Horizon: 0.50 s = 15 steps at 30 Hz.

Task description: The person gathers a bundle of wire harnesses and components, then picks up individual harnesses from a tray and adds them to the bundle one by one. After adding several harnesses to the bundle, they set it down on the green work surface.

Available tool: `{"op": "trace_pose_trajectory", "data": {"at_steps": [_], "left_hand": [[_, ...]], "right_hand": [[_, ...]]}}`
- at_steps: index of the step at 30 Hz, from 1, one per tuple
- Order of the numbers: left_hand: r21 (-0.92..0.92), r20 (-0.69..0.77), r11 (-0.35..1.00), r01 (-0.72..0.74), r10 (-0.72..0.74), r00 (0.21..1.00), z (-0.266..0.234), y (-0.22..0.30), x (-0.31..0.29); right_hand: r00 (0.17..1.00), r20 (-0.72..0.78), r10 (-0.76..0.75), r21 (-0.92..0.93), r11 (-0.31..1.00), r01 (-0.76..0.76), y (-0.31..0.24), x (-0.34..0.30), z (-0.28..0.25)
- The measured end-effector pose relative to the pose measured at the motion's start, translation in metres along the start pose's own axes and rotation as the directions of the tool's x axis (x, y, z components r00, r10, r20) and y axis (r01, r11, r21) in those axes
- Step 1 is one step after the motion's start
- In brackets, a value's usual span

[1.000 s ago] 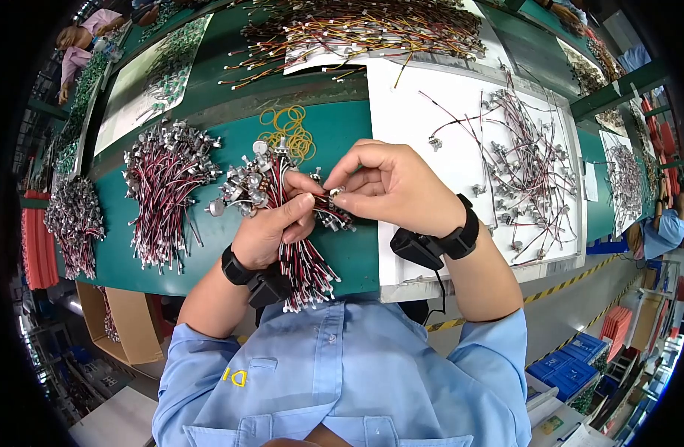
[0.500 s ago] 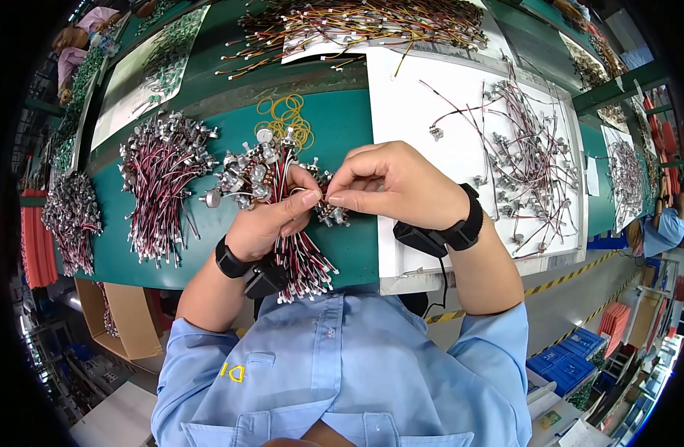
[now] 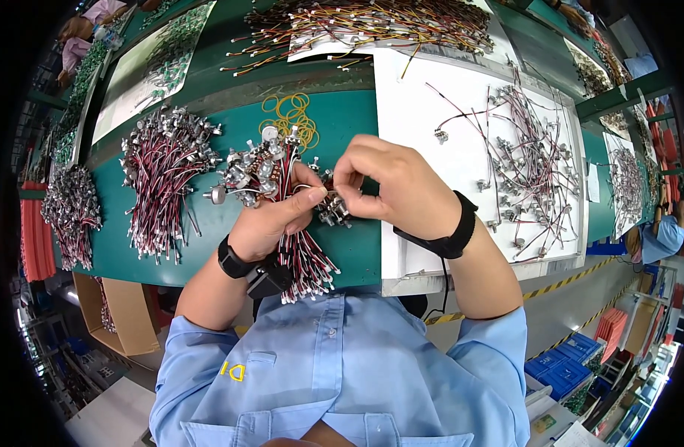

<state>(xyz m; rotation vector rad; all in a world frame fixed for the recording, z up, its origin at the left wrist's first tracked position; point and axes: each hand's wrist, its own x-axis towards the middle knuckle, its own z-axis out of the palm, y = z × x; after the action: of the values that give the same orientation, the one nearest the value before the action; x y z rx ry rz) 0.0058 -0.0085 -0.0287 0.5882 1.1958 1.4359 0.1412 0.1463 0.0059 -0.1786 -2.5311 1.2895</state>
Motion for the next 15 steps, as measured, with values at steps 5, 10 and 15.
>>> {"op": "trace_pose_trajectory", "data": {"at_steps": [5, 10, 15], "left_hand": [[-0.085, -0.02, 0.996, -0.009, 0.008, 1.0, -0.003, -0.002, 0.0], [-0.173, 0.026, 0.985, -0.006, 0.01, 1.0, -0.001, -0.002, 0.004], [-0.228, 0.035, 0.974, -0.017, 0.025, 0.999, 0.003, 0.001, 0.004]], "right_hand": [[1.0, -0.03, -0.006, 0.053, 0.999, 0.007, 0.007, 0.002, -0.009], [0.991, -0.063, 0.119, 0.295, 0.951, -0.095, -0.005, -0.001, 0.01], [0.972, 0.207, 0.111, 0.108, 0.985, -0.135, 0.008, -0.002, -0.02]]}}
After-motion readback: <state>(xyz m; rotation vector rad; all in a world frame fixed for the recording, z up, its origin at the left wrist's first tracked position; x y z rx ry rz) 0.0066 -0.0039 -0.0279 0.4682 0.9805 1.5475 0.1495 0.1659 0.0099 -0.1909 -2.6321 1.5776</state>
